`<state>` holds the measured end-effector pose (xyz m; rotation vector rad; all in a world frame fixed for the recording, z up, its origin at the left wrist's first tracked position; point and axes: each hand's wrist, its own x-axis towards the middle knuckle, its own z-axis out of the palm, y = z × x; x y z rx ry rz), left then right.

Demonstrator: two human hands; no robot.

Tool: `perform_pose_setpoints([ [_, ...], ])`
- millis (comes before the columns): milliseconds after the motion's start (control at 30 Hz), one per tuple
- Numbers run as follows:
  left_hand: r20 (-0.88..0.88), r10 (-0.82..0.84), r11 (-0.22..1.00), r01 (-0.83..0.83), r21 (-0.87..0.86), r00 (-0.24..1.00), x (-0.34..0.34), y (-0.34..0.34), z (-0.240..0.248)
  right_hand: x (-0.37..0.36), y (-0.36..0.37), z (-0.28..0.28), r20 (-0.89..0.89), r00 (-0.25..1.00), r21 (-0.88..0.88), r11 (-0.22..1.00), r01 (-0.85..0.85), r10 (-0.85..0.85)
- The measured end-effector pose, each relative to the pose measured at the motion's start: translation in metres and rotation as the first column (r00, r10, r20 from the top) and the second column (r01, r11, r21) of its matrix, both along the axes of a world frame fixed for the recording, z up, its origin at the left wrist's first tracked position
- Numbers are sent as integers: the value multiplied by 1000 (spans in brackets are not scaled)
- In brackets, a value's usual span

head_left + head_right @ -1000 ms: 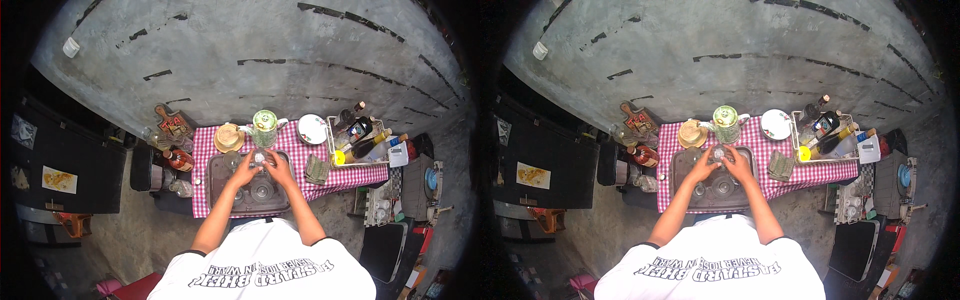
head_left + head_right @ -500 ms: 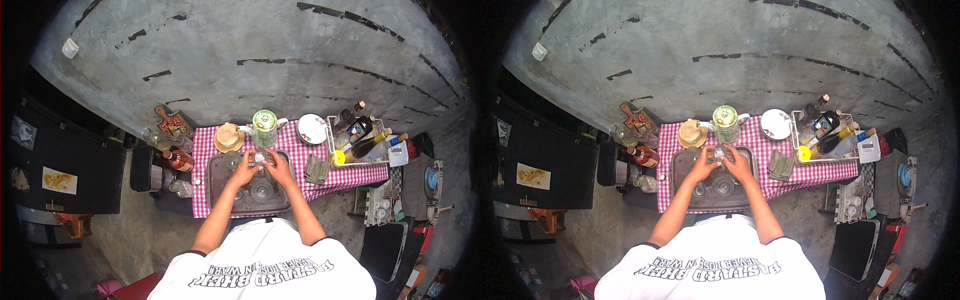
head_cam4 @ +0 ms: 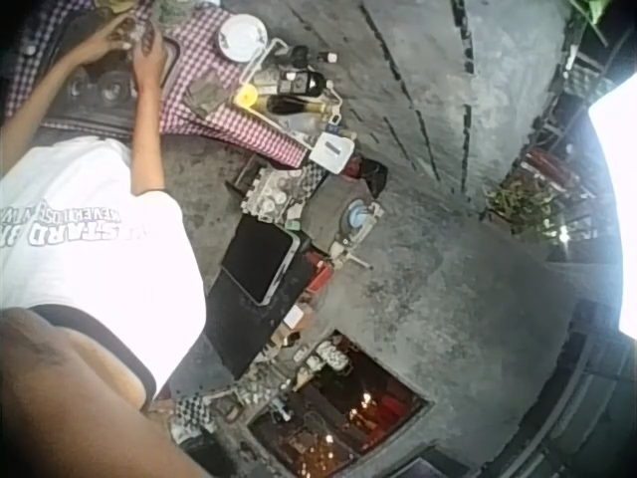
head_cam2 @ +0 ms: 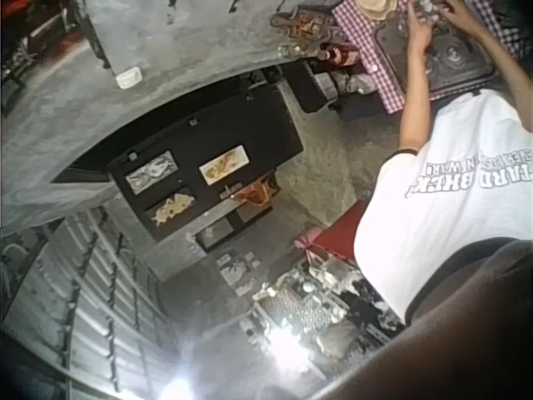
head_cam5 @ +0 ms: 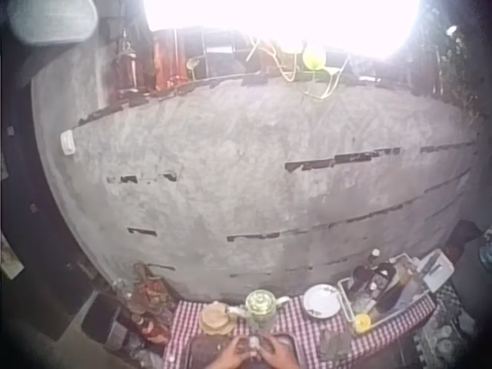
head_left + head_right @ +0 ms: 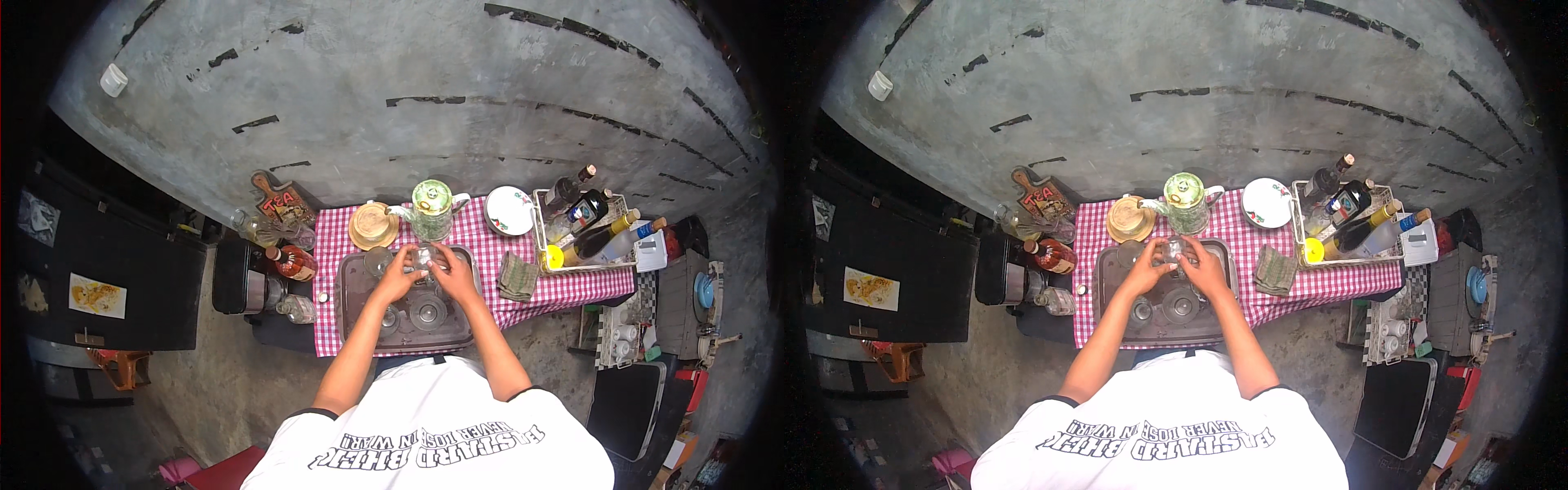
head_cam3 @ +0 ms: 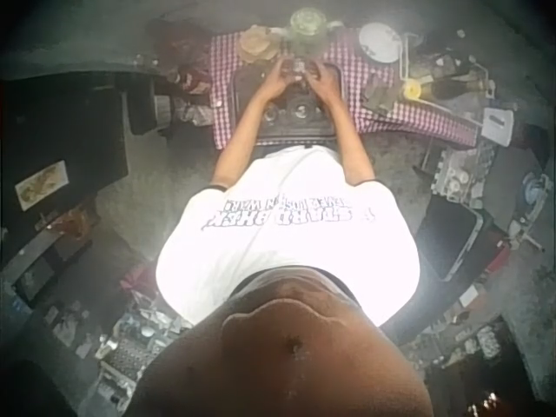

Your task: Pouring liquid from a vodka bottle into a glass to prepare a drink on a bar tray.

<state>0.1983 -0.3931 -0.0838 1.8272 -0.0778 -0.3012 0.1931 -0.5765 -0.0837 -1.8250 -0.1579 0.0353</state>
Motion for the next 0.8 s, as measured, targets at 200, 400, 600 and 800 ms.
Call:
perform_pose_setpoints([
  [200,9,2,1000,-2,-2,1000,1,-1,-4,1,-1,-3,23,1000,-20,1000,7,-7],
  [400,13,0,1000,0,5,1000,1,-2,-7,1,-1,-1,22,1000,-18,1000,12,-12],
  [600,7,16,999,-16,-31,1000,0,0,-9,1,2,3,6,1000,-18,1000,10,-10],
  [800,-14,6,999,-7,-37,1000,1,-2,-3,2,-1,-3,36,999,-34,999,25,-24],
])
